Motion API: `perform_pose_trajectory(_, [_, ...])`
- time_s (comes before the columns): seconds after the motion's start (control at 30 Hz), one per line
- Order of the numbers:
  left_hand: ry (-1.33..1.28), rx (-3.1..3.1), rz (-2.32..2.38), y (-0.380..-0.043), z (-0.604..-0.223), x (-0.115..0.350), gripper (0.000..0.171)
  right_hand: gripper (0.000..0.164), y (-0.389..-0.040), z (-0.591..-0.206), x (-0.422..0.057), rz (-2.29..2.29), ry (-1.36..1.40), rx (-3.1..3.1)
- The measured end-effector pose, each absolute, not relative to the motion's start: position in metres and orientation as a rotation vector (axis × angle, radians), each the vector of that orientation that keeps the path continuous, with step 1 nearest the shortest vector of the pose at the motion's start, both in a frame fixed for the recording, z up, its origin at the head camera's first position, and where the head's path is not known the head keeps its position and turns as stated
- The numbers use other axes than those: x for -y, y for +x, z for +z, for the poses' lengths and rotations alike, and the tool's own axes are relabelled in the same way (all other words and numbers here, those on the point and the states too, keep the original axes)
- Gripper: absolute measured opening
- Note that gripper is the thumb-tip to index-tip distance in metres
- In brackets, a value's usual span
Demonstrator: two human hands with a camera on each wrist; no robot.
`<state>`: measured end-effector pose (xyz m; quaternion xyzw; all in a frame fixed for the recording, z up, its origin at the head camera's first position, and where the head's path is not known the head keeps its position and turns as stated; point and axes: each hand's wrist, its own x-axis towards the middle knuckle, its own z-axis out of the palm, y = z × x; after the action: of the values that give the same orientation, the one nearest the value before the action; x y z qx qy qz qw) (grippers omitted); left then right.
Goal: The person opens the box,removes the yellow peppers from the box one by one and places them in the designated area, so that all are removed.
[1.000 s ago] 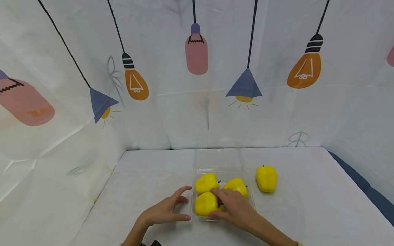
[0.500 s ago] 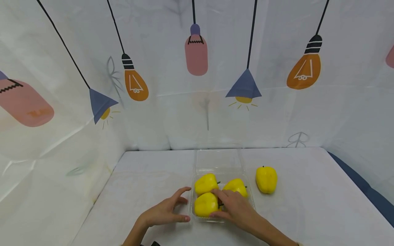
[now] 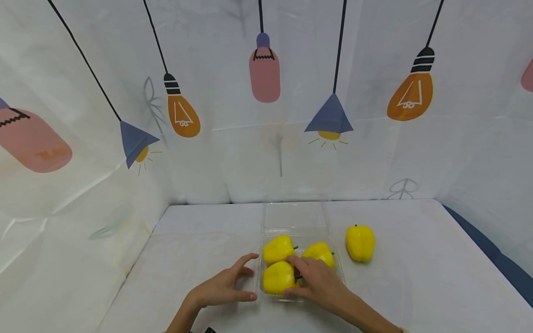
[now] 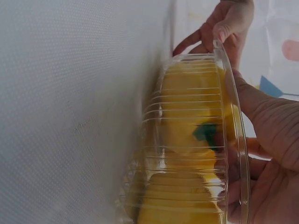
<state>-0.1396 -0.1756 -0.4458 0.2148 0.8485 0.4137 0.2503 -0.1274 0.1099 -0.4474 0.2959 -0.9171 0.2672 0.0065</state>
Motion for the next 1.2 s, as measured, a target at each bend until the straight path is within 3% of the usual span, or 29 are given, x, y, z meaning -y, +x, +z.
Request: perform_pose_trajectory(1.2, [0.573,-2.311,1.119,-0.141,-0.4464,0.1757,0.083,0.066,-0.1263,-0.4498,-0.1082,0.822,0.852,2.865])
